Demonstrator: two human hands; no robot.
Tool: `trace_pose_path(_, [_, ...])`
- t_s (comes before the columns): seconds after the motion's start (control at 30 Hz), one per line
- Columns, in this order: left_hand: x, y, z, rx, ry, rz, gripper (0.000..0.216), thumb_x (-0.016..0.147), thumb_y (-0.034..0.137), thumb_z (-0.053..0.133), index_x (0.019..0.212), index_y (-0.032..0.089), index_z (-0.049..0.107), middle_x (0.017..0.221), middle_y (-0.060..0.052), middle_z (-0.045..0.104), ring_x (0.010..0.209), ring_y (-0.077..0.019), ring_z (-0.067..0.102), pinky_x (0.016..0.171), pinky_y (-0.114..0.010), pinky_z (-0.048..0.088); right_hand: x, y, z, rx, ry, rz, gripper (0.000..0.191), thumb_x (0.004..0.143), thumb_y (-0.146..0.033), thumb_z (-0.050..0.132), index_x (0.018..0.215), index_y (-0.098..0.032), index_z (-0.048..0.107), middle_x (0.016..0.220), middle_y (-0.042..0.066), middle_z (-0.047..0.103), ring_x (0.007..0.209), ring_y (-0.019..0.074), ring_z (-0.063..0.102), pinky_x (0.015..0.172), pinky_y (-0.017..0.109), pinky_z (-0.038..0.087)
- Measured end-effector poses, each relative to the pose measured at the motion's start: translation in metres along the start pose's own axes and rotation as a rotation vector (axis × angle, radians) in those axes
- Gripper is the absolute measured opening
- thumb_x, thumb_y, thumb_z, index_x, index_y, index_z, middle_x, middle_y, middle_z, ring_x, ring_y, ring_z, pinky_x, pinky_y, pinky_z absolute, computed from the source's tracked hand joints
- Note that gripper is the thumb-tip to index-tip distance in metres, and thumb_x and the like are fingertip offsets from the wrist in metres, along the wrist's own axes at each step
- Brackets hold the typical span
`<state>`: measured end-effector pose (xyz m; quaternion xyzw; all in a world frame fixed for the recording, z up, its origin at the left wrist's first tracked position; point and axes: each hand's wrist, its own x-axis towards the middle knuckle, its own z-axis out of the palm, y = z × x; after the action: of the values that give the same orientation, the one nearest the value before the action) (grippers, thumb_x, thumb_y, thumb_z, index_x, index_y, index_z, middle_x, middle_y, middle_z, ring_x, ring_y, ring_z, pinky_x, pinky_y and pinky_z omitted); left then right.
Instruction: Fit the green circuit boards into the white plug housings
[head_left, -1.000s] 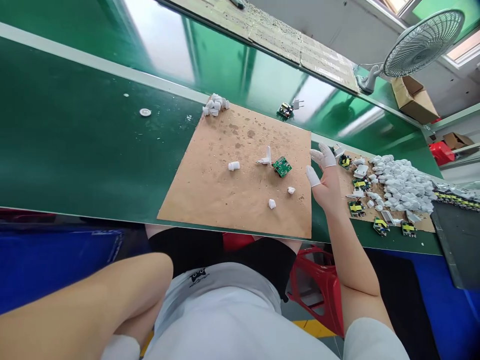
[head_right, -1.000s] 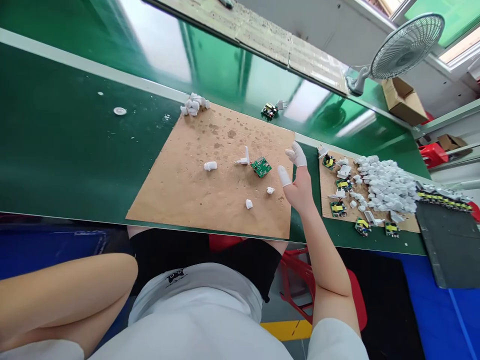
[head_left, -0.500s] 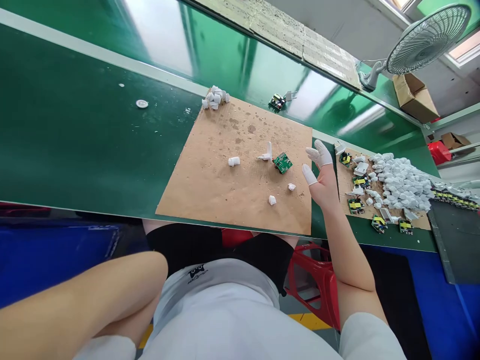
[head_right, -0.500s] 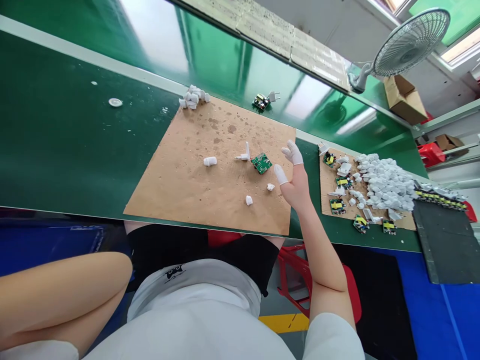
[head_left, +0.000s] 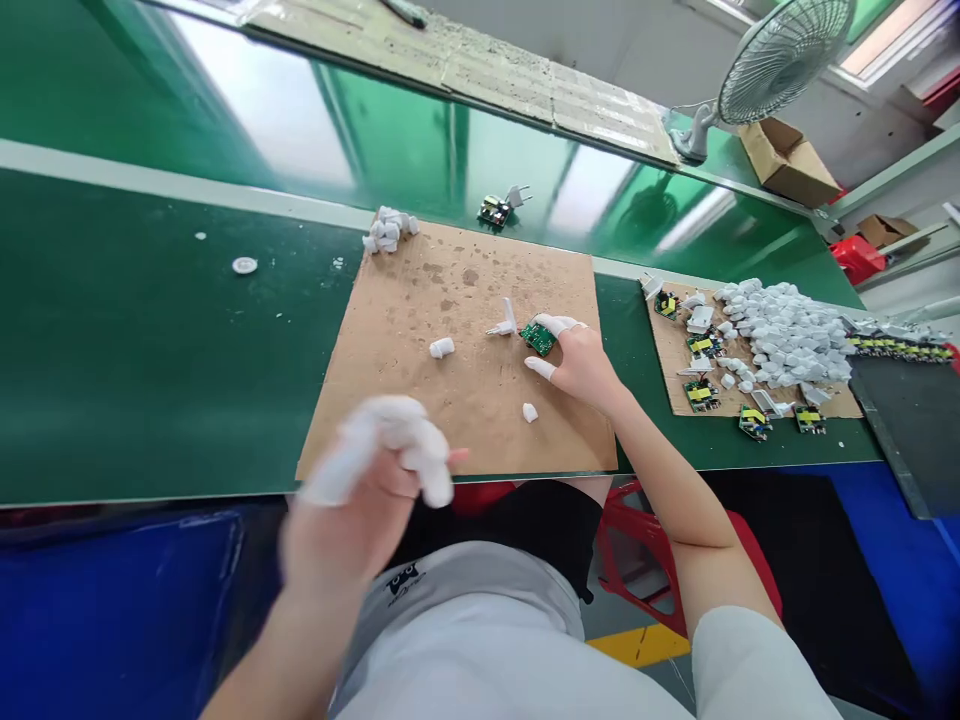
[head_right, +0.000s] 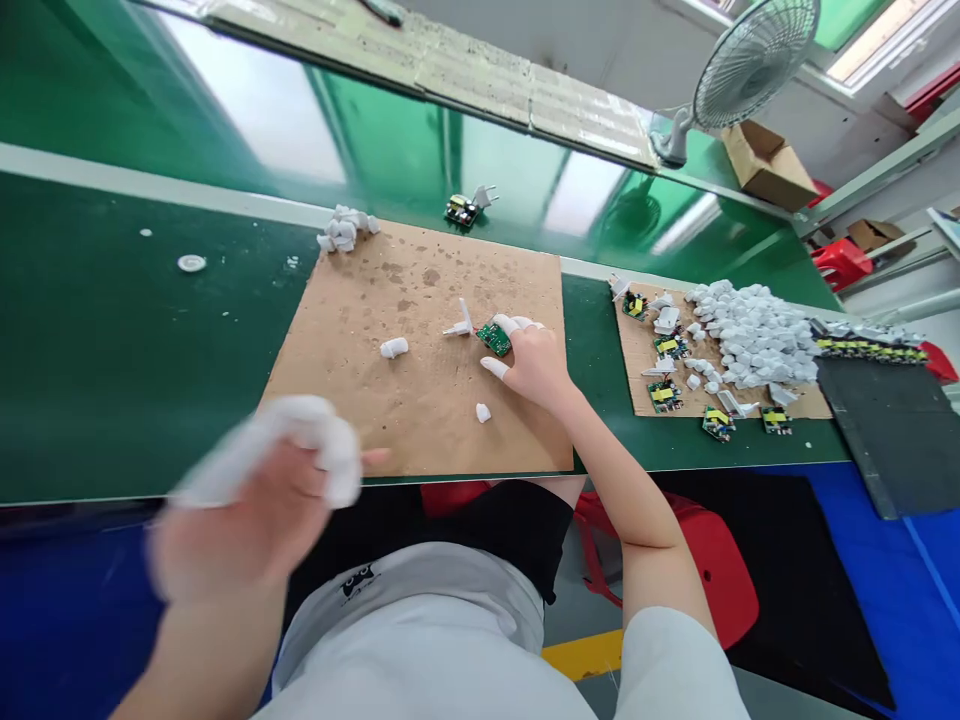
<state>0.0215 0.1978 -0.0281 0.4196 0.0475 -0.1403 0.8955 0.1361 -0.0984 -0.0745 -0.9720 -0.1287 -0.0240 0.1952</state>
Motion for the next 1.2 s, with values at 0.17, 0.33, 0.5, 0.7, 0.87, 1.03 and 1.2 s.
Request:
trace_pose_path(0.17, [0.004, -0.07, 0.011, 0.158, 0.005, -0.231, 0.032, 0.081, 0.051, 0.09, 0.098, 0.025, 0.085, 0.105, -0.007, 0.081, 0.089, -0.0189, 0.079, 0.085, -0.024, 0.065, -0.009, -0.014, -0.008, 0.09, 0.104, 0.034, 0.063, 0.087, -0.03, 0.07, 0.146, -0.01, 0.058, 0.13, 0.017, 0.072, 0.119, 0.0365, 0.068, 0.105, 0.05, 0.054])
trace_pose_path(0.33, [-0.001, -0.092, 0.013, 0.061, 0.011, -0.094, 0.04, 0.087, 0.05, 0.086, 0.123, 0.032, 0.08, 0.13, -0.006, 0.076, 0.119, -0.0228, 0.073, 0.103, -0.031, 0.061, -0.075, -0.074, -0.009, 0.316, 0.272, -0.157, 0.058, 0.094, -0.033, 0.072, 0.148, -0.025, 0.054, 0.135, 0.01, 0.07, 0.117, 0.0291, 0.069, 0.105, 0.045, 0.054])
trace_pose_path(0.5, [0.004, -0.092, 0.016, -0.066, 0.204, -0.088, 0.036, 0.084, 0.051, 0.089, 0.111, 0.029, 0.081, 0.115, -0.006, 0.08, 0.098, -0.0221, 0.079, 0.088, -0.033, 0.068, -0.114, -0.101, 0.011, 0.382, 0.275, -0.228, 0.052, 0.103, -0.036, 0.066, 0.15, -0.024, 0.048, 0.129, 0.011, 0.071, 0.122, 0.0269, 0.066, 0.113, 0.046, 0.047])
trace_pose_path(0.7, [0.01, -0.077, 0.012, -0.128, 0.261, -0.2, 0.044, 0.069, 0.05, 0.098, 0.098, 0.021, 0.082, 0.109, -0.009, 0.081, 0.08, -0.0263, 0.08, 0.058, -0.029, 0.066, -0.113, -0.067, 0.046, 0.07, 0.385, 0.009, 0.032, 0.108, -0.026, 0.055, 0.138, -0.02, 0.065, 0.125, 0.013, 0.072, 0.119, 0.0304, 0.066, 0.108, 0.05, 0.046])
trace_pose_path(0.87, [0.011, -0.071, 0.014, -0.103, 0.199, -0.181, 0.044, 0.075, 0.05, 0.094, 0.102, 0.019, 0.077, 0.108, -0.009, 0.081, 0.067, -0.0199, 0.075, 0.049, -0.024, 0.057, -0.113, -0.074, 0.043, 0.189, 0.503, 0.004, 0.024, 0.103, -0.016, 0.062, 0.124, -0.026, 0.069, 0.106, 0.006, 0.078, 0.1, 0.0272, 0.071, 0.096, 0.048, 0.05])
trace_pose_path(1.03, [0.009, -0.074, 0.019, -0.06, 0.23, -0.211, 0.054, 0.071, 0.054, 0.096, 0.104, 0.017, 0.074, 0.098, -0.007, 0.08, 0.065, -0.0175, 0.071, 0.046, -0.022, 0.053, -0.122, -0.106, 0.008, 0.604, 0.423, -0.112, 0.022, 0.097, -0.015, 0.069, 0.113, -0.03, 0.067, 0.099, 0.0, 0.078, 0.097, 0.0243, 0.071, 0.097, 0.046, 0.051])
trace_pose_path(1.2, [0.002, -0.077, 0.022, 0.021, 0.197, -0.248, 0.055, 0.076, 0.061, 0.091, 0.104, 0.018, 0.07, 0.091, -0.005, 0.076, 0.066, -0.0161, 0.066, 0.051, -0.024, 0.054, -0.126, -0.115, 0.019, 0.348, 0.506, -0.255, 0.024, 0.097, -0.018, 0.068, 0.119, -0.029, 0.069, 0.108, 0.006, 0.074, 0.114, 0.0277, 0.065, 0.101, 0.048, 0.053])
